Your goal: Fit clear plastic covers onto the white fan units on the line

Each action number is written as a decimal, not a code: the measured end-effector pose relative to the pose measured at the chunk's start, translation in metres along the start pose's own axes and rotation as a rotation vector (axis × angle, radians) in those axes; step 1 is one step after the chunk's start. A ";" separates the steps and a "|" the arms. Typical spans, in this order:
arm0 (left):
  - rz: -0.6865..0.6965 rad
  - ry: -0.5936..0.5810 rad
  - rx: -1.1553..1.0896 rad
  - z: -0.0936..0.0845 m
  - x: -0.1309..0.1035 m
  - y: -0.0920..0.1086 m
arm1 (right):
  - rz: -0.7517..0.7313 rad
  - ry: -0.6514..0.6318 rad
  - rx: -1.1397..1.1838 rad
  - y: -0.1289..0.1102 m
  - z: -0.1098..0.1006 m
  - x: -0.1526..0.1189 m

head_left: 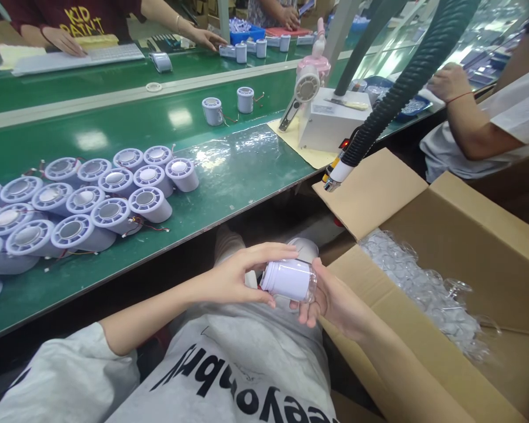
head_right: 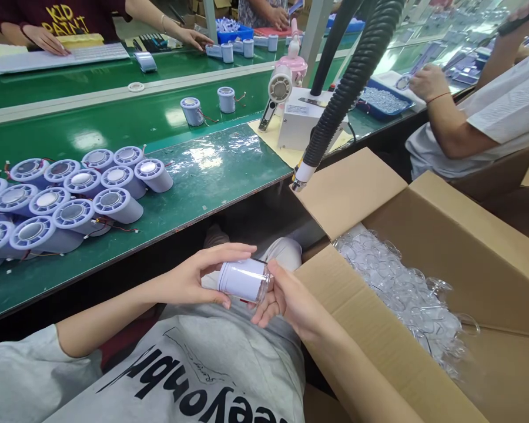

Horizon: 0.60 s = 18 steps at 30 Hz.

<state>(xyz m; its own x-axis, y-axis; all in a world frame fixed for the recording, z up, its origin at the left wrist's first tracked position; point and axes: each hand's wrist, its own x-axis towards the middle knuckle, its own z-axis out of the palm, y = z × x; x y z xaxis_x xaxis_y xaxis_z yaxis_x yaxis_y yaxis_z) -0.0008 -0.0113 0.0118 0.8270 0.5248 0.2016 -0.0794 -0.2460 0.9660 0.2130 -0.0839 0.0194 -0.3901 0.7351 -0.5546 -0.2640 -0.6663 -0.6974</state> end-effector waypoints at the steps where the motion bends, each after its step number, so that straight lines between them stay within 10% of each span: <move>1: -0.010 0.005 0.001 0.001 0.000 0.001 | 0.041 -0.010 0.004 0.000 0.000 0.001; 6: -0.186 0.073 -0.077 0.005 -0.002 0.013 | -0.038 0.047 -0.228 0.005 -0.005 -0.001; 9: -0.328 0.098 -0.249 0.006 -0.002 0.019 | -0.618 0.223 -0.682 0.005 -0.010 -0.005; 13: -0.418 0.063 -0.454 0.006 -0.003 0.017 | -1.167 0.023 -1.241 0.002 -0.016 -0.006; 18: -0.378 0.035 -0.425 0.004 -0.002 0.014 | -1.028 -0.001 -1.023 0.003 -0.016 -0.005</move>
<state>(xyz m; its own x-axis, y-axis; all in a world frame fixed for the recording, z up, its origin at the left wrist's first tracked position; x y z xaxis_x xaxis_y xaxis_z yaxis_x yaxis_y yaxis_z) -0.0016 -0.0188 0.0240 0.8232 0.5411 -0.1721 -0.0049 0.3099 0.9508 0.2283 -0.0880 0.0127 -0.4208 0.8234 0.3807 0.3107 0.5251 -0.7923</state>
